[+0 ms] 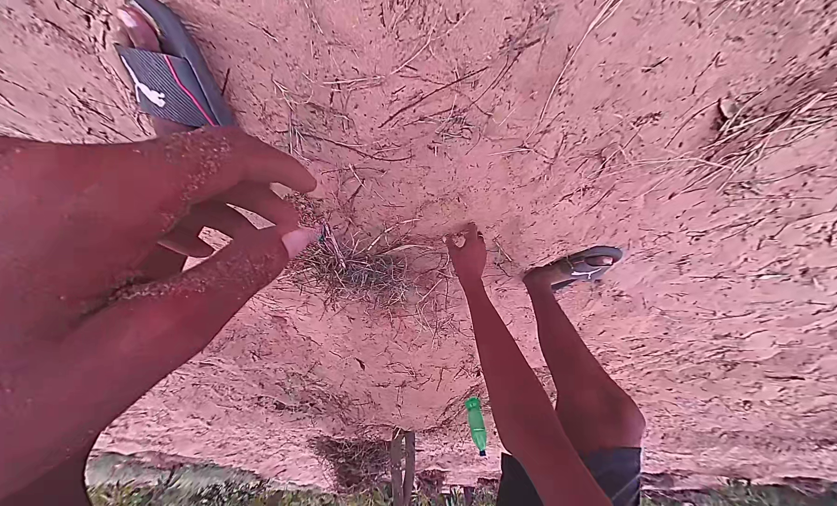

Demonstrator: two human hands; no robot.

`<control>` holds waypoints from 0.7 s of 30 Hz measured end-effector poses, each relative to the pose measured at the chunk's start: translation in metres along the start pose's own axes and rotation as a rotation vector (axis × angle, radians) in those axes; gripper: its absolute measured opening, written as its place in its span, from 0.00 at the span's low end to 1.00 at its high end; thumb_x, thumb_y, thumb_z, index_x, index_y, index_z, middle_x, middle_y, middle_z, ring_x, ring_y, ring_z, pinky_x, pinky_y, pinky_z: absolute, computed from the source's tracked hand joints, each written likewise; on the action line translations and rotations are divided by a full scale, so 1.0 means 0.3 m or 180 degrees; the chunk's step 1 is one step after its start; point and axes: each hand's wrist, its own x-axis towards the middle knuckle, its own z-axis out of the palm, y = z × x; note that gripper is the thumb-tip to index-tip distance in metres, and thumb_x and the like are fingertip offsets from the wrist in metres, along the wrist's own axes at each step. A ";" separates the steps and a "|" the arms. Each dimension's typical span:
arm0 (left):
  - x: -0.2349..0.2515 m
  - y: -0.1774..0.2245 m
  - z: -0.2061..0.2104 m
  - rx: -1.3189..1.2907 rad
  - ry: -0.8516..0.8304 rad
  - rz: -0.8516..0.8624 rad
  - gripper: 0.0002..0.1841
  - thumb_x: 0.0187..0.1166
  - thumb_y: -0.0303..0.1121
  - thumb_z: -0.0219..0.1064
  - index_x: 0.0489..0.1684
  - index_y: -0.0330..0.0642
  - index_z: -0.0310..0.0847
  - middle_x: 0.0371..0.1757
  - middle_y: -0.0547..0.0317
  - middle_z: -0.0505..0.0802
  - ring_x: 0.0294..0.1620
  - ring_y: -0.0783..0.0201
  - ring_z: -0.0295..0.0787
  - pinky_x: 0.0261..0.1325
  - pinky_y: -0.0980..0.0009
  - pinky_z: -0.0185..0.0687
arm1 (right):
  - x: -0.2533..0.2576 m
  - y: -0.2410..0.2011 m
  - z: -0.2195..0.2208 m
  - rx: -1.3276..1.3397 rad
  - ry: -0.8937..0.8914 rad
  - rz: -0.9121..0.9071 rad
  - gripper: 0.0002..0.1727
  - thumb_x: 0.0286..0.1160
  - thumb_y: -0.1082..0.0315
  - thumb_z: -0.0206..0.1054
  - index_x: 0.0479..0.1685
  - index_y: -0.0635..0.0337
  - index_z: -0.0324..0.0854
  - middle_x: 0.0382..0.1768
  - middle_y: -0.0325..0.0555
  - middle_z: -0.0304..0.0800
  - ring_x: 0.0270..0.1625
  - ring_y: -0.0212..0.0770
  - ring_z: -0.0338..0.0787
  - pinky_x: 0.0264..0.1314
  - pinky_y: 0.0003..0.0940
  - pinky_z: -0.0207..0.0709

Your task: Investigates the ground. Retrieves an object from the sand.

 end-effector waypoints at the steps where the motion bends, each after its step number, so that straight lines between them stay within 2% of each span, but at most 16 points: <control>1: 0.007 0.015 -0.017 0.0064 -0.0088 0.0035 0.24 0.81 0.52 0.63 0.70 0.51 0.81 0.55 0.66 0.93 0.48 0.74 0.92 0.42 0.74 0.91 | 0.005 -0.030 0.020 0.0017 0.0095 -0.0035 0.46 0.74 0.47 0.75 0.87 0.66 0.62 0.74 0.68 0.78 0.69 0.64 0.86 0.67 0.61 0.81; 3: 0.017 0.035 -0.036 0.0095 -0.0266 0.0003 0.26 0.79 0.53 0.65 0.71 0.50 0.80 0.57 0.66 0.93 0.51 0.76 0.92 0.44 0.75 0.92 | -0.029 -0.060 0.092 -0.0017 0.0136 -0.0172 0.58 0.68 0.44 0.79 0.93 0.66 0.50 0.84 0.68 0.66 0.73 0.63 0.84 0.68 0.56 0.83; 4: 0.018 0.041 -0.038 0.0119 -0.0334 -0.0023 0.26 0.80 0.53 0.64 0.71 0.51 0.79 0.58 0.66 0.93 0.52 0.76 0.92 0.46 0.74 0.92 | -0.063 -0.055 0.139 -0.0187 -0.0064 -0.0364 0.61 0.67 0.45 0.79 0.94 0.67 0.46 0.86 0.71 0.62 0.76 0.64 0.82 0.71 0.55 0.81; 6: 0.008 0.040 -0.032 0.0253 -0.0316 -0.0042 0.25 0.82 0.53 0.62 0.73 0.52 0.79 0.58 0.66 0.93 0.52 0.74 0.92 0.48 0.71 0.92 | -0.154 -0.035 0.211 -0.0897 -0.1094 -0.1026 0.55 0.71 0.49 0.78 0.92 0.68 0.50 0.83 0.77 0.64 0.83 0.70 0.71 0.82 0.64 0.66; 7: 0.000 0.031 -0.020 0.0357 -0.0220 -0.0061 0.25 0.83 0.54 0.60 0.73 0.54 0.79 0.57 0.67 0.93 0.52 0.73 0.92 0.48 0.68 0.92 | -0.206 -0.026 0.235 -0.1411 -0.1782 -0.1359 0.53 0.73 0.52 0.76 0.94 0.66 0.49 0.85 0.75 0.62 0.85 0.71 0.67 0.83 0.67 0.62; 9: -0.015 -0.008 0.014 0.0474 0.0029 -0.0112 0.25 0.82 0.56 0.58 0.72 0.57 0.81 0.53 0.67 0.94 0.49 0.68 0.93 0.47 0.59 0.90 | -0.304 -0.004 0.268 -0.2067 -0.2790 -0.1777 0.49 0.71 0.55 0.76 0.92 0.62 0.56 0.78 0.70 0.74 0.77 0.69 0.77 0.74 0.70 0.69; 10: -0.012 -0.022 0.018 0.0508 0.0052 -0.0112 0.25 0.82 0.56 0.57 0.72 0.57 0.81 0.53 0.66 0.94 0.48 0.67 0.93 0.46 0.57 0.90 | -0.330 0.012 0.269 -0.2038 -0.2996 -0.1699 0.46 0.73 0.53 0.74 0.91 0.57 0.59 0.75 0.67 0.78 0.76 0.68 0.80 0.72 0.70 0.72; 11: -0.010 -0.029 0.016 0.0527 0.0036 -0.0134 0.25 0.82 0.56 0.57 0.71 0.56 0.81 0.52 0.65 0.94 0.48 0.66 0.94 0.46 0.56 0.91 | -0.342 0.024 0.247 -0.1780 -0.2934 -0.1450 0.41 0.78 0.53 0.70 0.91 0.52 0.62 0.75 0.64 0.80 0.77 0.65 0.80 0.73 0.68 0.72; 12: -0.009 -0.029 0.010 0.0502 -0.0018 -0.0192 0.25 0.82 0.55 0.57 0.71 0.55 0.81 0.53 0.64 0.94 0.48 0.65 0.94 0.46 0.55 0.91 | -0.340 0.043 0.206 -0.1406 -0.2515 -0.1146 0.34 0.83 0.53 0.63 0.89 0.51 0.67 0.72 0.63 0.83 0.75 0.63 0.83 0.73 0.65 0.74; 13: -0.003 -0.019 0.002 0.0463 -0.0089 -0.0248 0.24 0.83 0.55 0.57 0.71 0.55 0.80 0.54 0.63 0.94 0.47 0.66 0.94 0.45 0.58 0.92 | -0.322 0.065 0.159 -0.0994 -0.1823 -0.0782 0.28 0.87 0.53 0.58 0.83 0.53 0.74 0.67 0.62 0.87 0.71 0.61 0.86 0.71 0.62 0.77; 14: 0.011 0.003 -0.011 0.0421 -0.0222 -0.0287 0.24 0.84 0.54 0.57 0.72 0.55 0.78 0.56 0.63 0.93 0.48 0.69 0.93 0.44 0.63 0.92 | -0.285 0.097 0.116 -0.0606 -0.1016 -0.0421 0.26 0.89 0.53 0.57 0.76 0.59 0.79 0.63 0.64 0.89 0.67 0.62 0.89 0.68 0.60 0.80; 15: 0.021 0.008 -0.011 0.0273 -0.0282 -0.0278 0.23 0.83 0.51 0.58 0.73 0.53 0.77 0.57 0.61 0.92 0.48 0.69 0.92 0.43 0.67 0.91 | -0.226 0.137 0.079 -0.0341 -0.0286 -0.0099 0.26 0.89 0.51 0.58 0.72 0.63 0.79 0.61 0.65 0.89 0.65 0.63 0.89 0.65 0.60 0.81; 16: 0.023 -0.008 0.000 0.0080 -0.0218 -0.0193 0.23 0.81 0.46 0.60 0.72 0.50 0.77 0.57 0.59 0.91 0.48 0.69 0.91 0.42 0.69 0.89 | -0.153 0.178 0.047 -0.0226 0.0282 0.0139 0.27 0.88 0.51 0.59 0.71 0.65 0.78 0.62 0.66 0.87 0.66 0.64 0.88 0.64 0.60 0.81; 17: 0.019 -0.040 0.023 -0.0125 -0.0055 -0.0057 0.23 0.78 0.42 0.62 0.70 0.45 0.79 0.57 0.56 0.91 0.48 0.68 0.90 0.42 0.71 0.88 | -0.072 0.220 0.016 -0.0208 0.0615 0.0293 0.27 0.86 0.54 0.62 0.73 0.65 0.76 0.64 0.67 0.85 0.68 0.65 0.86 0.64 0.61 0.82; 19: 0.003 -0.102 0.076 -0.0424 0.0230 0.0139 0.23 0.75 0.39 0.66 0.68 0.39 0.80 0.59 0.55 0.91 0.51 0.68 0.90 0.47 0.76 0.88 | 0.044 0.299 -0.028 -0.0383 0.0577 0.0301 0.31 0.78 0.63 0.68 0.80 0.65 0.72 0.74 0.69 0.78 0.75 0.67 0.81 0.70 0.61 0.79; 21: -0.007 -0.125 0.107 -0.0479 0.0369 0.0183 0.24 0.75 0.42 0.68 0.64 0.34 0.81 0.57 0.56 0.93 0.49 0.70 0.91 0.46 0.79 0.87 | 0.127 0.340 -0.032 -0.0631 0.0286 0.0106 0.33 0.75 0.64 0.72 0.80 0.65 0.72 0.74 0.70 0.79 0.74 0.68 0.82 0.71 0.63 0.78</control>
